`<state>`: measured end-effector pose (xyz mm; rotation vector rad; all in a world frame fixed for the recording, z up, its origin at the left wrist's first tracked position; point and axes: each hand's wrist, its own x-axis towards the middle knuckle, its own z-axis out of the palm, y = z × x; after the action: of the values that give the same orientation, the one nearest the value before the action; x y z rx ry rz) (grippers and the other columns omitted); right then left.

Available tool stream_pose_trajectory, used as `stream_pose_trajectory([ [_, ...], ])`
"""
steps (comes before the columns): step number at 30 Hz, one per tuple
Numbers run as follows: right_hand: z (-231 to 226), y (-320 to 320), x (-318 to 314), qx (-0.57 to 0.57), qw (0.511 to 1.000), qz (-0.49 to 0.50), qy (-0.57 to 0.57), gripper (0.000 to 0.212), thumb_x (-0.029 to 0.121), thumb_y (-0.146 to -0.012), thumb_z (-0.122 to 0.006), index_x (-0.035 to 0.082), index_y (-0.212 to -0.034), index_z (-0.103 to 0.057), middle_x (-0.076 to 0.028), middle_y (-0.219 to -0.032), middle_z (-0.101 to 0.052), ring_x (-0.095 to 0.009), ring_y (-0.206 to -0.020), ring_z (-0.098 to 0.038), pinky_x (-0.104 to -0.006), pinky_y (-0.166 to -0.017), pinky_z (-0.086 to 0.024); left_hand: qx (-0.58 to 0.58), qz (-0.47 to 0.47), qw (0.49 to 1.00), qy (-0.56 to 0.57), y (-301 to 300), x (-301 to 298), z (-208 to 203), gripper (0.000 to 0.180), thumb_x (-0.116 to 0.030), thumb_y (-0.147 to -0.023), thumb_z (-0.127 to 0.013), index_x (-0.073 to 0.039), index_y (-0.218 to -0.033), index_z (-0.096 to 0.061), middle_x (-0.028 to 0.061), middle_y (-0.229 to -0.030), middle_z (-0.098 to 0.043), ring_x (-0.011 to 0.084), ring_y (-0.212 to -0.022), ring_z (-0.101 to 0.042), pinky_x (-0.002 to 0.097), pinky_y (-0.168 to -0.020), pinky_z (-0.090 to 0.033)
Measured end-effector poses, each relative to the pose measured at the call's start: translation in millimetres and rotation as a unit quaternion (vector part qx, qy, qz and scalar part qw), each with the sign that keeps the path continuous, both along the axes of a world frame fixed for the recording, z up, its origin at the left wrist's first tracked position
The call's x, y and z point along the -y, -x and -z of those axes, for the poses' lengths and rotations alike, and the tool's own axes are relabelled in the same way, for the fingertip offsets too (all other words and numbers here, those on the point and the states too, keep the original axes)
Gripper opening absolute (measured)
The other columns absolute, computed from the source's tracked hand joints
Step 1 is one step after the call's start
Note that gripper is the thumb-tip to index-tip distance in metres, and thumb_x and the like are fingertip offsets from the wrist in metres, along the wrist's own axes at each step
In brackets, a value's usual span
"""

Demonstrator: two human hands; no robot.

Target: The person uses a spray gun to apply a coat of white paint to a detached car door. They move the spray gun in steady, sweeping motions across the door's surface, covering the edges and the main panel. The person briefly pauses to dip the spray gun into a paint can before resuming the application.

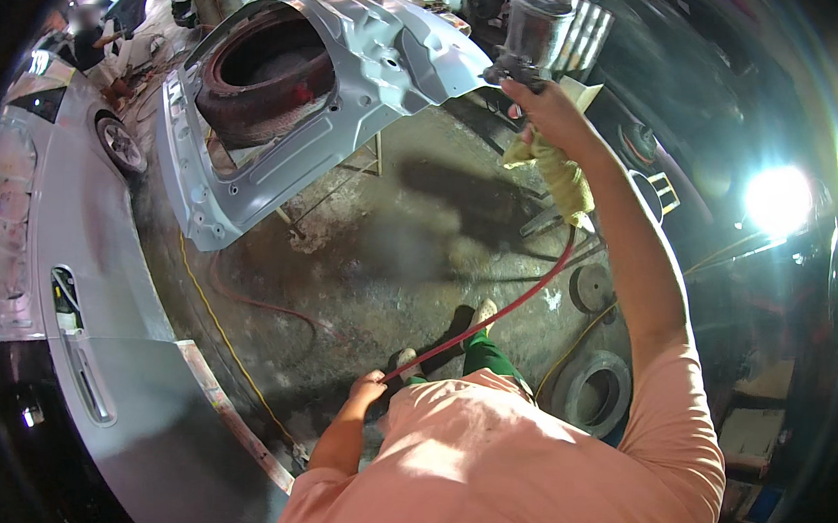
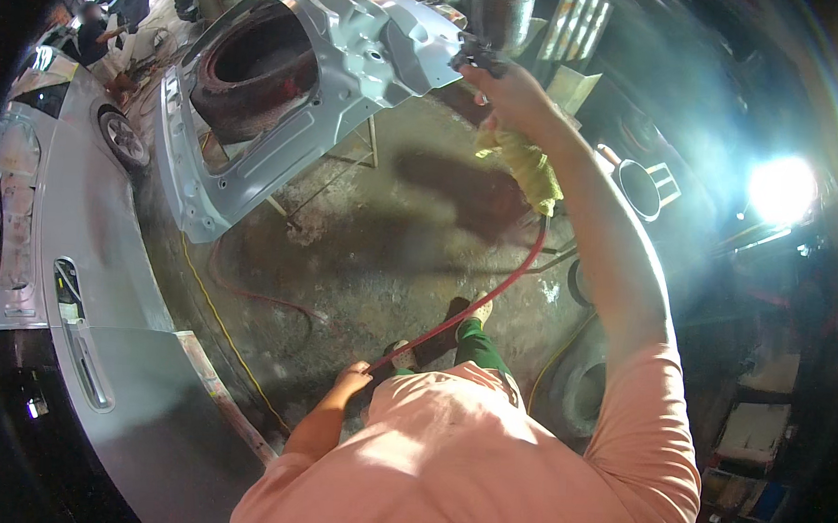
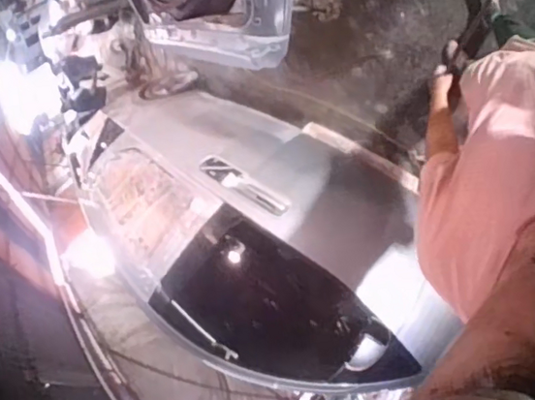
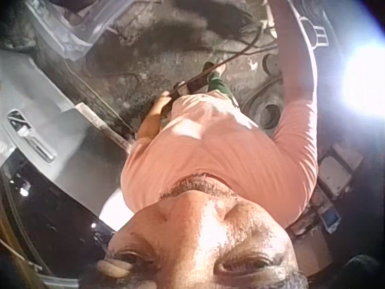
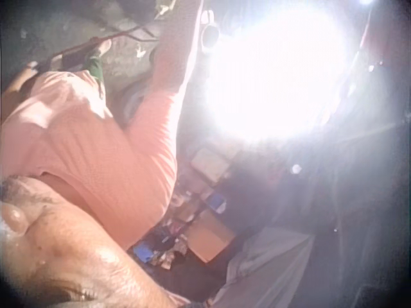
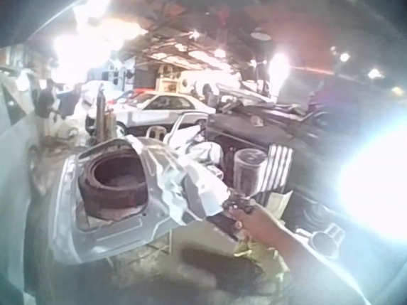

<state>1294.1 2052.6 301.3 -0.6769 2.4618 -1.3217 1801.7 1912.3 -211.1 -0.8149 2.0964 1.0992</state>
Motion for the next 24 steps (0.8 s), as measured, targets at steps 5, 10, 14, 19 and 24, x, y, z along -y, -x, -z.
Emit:
stream_pose_trajectory([
  [5, 62, 54, 52, 0.014, 0.999, -0.024, 0.045, 0.055, 0.049, -0.097, -0.065, 0.001, -0.123, -0.062, -0.004, -0.084, -0.062, -0.011, -0.052, -0.057, -0.0281, -0.049, -0.053, 0.021, -0.046, 0.995, 0.083, -73, -12, -11, 0.033, -0.042, -0.093, -0.066, -0.013, -0.108, -0.07, 0.0176, -0.103, -0.072, 0.0421, -0.101, -0.067, 0.0508, -0.084, -0.052],
  [10, 92, 89, 62, 0.039, 0.997, -0.058, 0.014, 0.056, 0.05, -0.096, -0.066, -0.001, -0.116, -0.061, -0.005, -0.083, -0.062, -0.012, -0.047, -0.056, -0.0297, -0.049, -0.052, 0.051, -0.149, 0.982, 0.103, -54, -81, -29, 0.039, -0.046, -0.096, -0.061, -0.01, -0.11, -0.071, 0.0207, -0.108, -0.071, 0.043, -0.106, -0.065, 0.0527, -0.086, -0.051],
  [14, 96, 148, 30, 0.096, 0.991, -0.091, 0.007, 0.061, 0.052, -0.094, -0.066, -0.002, -0.121, -0.06, -0.009, -0.089, -0.066, -0.015, -0.053, -0.059, -0.0333, -0.057, -0.053, 0.057, -0.214, 0.972, 0.08, 12, -135, -59, 0.037, -0.043, -0.096, -0.06, -0.011, -0.112, -0.071, 0.0216, -0.108, -0.071, 0.0421, -0.108, -0.065, 0.0515, -0.088, -0.051],
  [19, 119, 259, -37, 0.108, 0.99, -0.077, 0.047, 0.051, 0.047, -0.097, -0.065, 0.001, -0.118, -0.064, -0.005, -0.08, -0.064, -0.012, -0.055, -0.057, -0.0295, -0.052, -0.049, 0.04, -0.24, 0.968, 0.062, 98, -180, -77, 0.033, -0.038, -0.096, -0.059, -0.011, -0.112, -0.07, 0.0212, -0.105, -0.071, 0.043, -0.105, -0.066, 0.0504, -0.087, -0.051],
  [24, 156, 366, -106, 0.126, 0.987, -0.037, 0.088, 0.041, 0.043, -0.101, -0.062, 0.005, -0.116, -0.064, -0.003, -0.084, -0.066, -0.01, -0.06, -0.056, -0.028, -0.048, -0.048, 0.024, -0.276, 0.955, 0.101, 157, -208, -88, 0.033, -0.038, -0.094, -0.061, -0.009, -0.109, -0.07, 0.021, -0.101, -0.072, 0.0449, -0.099, -0.066, 0.0515, -0.082, -0.051],
])
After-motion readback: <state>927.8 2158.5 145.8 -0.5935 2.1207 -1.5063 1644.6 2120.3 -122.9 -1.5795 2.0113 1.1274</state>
